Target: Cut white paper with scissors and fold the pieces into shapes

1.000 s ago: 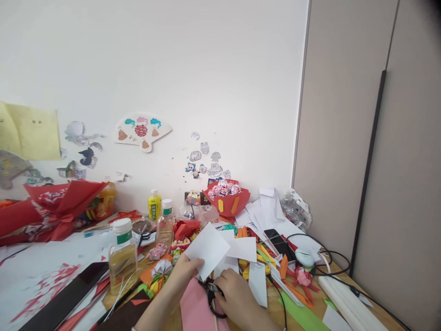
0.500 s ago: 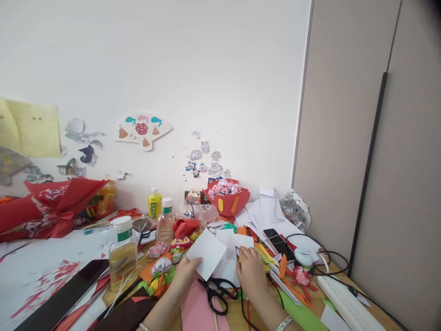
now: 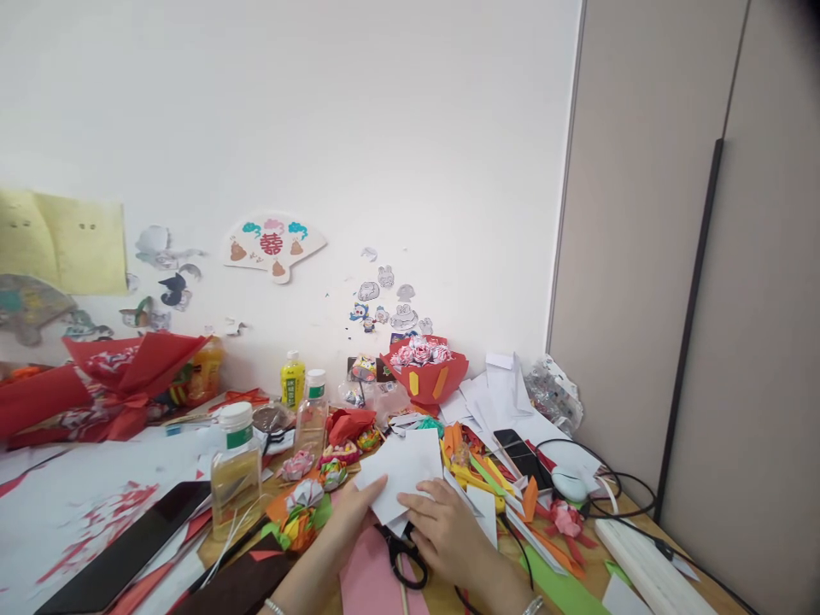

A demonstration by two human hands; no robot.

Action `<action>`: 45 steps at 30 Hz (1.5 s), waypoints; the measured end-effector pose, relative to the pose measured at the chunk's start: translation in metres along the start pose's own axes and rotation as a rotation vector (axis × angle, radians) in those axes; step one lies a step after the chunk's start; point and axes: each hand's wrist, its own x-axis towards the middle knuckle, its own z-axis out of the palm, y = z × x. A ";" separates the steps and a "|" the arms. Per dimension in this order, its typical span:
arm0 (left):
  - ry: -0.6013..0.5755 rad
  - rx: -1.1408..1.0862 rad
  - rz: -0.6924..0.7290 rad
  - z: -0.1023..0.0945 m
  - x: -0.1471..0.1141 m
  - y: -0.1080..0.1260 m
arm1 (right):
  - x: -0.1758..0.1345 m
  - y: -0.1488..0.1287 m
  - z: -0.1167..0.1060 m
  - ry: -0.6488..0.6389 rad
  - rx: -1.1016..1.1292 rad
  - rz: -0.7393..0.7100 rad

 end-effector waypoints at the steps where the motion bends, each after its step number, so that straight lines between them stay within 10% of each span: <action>1: -0.010 0.011 0.032 -0.001 0.000 -0.001 | 0.000 -0.001 -0.001 -0.002 0.029 0.009; 9: -0.028 0.381 0.202 -0.003 0.001 -0.003 | 0.005 0.018 0.011 0.449 0.163 0.538; 12: -0.131 0.530 0.239 0.000 -0.001 -0.002 | 0.006 0.029 0.016 0.359 0.376 0.655; 19: 0.041 0.569 0.268 0.000 0.006 -0.005 | 0.007 0.033 0.018 0.303 0.668 0.660; 31: 0.213 1.029 0.501 -0.014 0.014 -0.014 | 0.005 0.031 0.019 0.371 0.411 0.695; 45: 0.244 1.026 0.551 -0.009 0.010 -0.017 | 0.005 0.029 0.013 0.388 0.387 0.709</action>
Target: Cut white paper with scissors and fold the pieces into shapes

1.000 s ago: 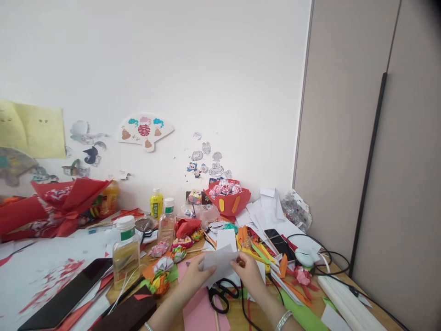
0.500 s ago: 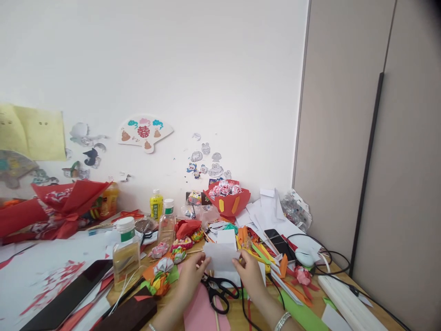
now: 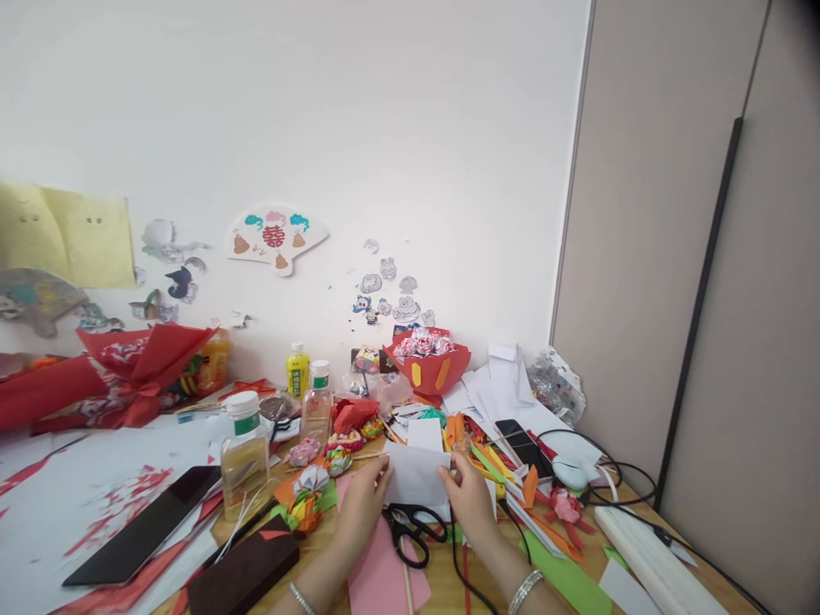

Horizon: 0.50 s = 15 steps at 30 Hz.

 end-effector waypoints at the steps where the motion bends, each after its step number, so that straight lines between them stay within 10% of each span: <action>1: 0.000 -0.006 0.002 0.000 0.000 0.000 | 0.000 0.002 0.001 -0.013 -0.003 0.005; 15: -0.049 -0.100 -0.038 0.002 0.004 0.007 | 0.004 0.002 -0.001 -0.069 0.086 0.007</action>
